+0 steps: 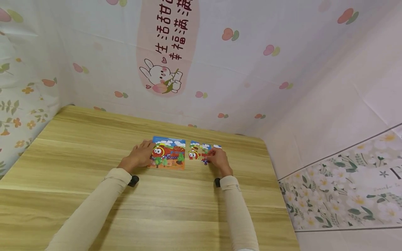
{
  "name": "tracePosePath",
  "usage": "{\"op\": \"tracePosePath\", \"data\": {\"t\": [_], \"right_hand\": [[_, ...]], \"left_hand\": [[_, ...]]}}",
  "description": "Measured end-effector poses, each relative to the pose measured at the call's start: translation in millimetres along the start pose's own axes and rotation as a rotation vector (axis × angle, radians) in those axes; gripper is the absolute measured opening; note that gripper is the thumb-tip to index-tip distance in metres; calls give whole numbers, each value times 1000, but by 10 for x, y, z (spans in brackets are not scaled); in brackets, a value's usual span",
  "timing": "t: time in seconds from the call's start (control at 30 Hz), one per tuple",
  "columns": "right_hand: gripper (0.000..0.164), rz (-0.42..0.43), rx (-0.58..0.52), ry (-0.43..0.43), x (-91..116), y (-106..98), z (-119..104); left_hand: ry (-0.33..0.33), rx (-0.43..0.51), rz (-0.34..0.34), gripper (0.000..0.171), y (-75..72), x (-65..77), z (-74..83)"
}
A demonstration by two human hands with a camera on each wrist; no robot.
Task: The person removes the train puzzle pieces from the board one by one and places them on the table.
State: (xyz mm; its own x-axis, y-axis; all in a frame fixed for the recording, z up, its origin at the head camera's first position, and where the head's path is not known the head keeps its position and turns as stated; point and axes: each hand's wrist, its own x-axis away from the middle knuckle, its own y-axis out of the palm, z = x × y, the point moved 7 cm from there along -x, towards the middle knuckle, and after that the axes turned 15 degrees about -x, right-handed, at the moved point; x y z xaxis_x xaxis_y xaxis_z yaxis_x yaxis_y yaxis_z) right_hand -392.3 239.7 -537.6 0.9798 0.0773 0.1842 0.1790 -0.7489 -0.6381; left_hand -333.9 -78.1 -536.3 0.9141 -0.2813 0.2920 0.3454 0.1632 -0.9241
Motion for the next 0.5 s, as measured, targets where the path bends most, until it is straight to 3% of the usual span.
{"op": "tracePosePath", "data": {"t": [0.17, 0.5], "right_hand": [[20, 2, -67, 0, 26, 4, -38], [19, -59, -93, -134, 31, 216, -327]], "left_hand": [[8, 17, 3, 83, -13, 17, 7], [11, 7, 14, 82, -36, 40, 17]]}}
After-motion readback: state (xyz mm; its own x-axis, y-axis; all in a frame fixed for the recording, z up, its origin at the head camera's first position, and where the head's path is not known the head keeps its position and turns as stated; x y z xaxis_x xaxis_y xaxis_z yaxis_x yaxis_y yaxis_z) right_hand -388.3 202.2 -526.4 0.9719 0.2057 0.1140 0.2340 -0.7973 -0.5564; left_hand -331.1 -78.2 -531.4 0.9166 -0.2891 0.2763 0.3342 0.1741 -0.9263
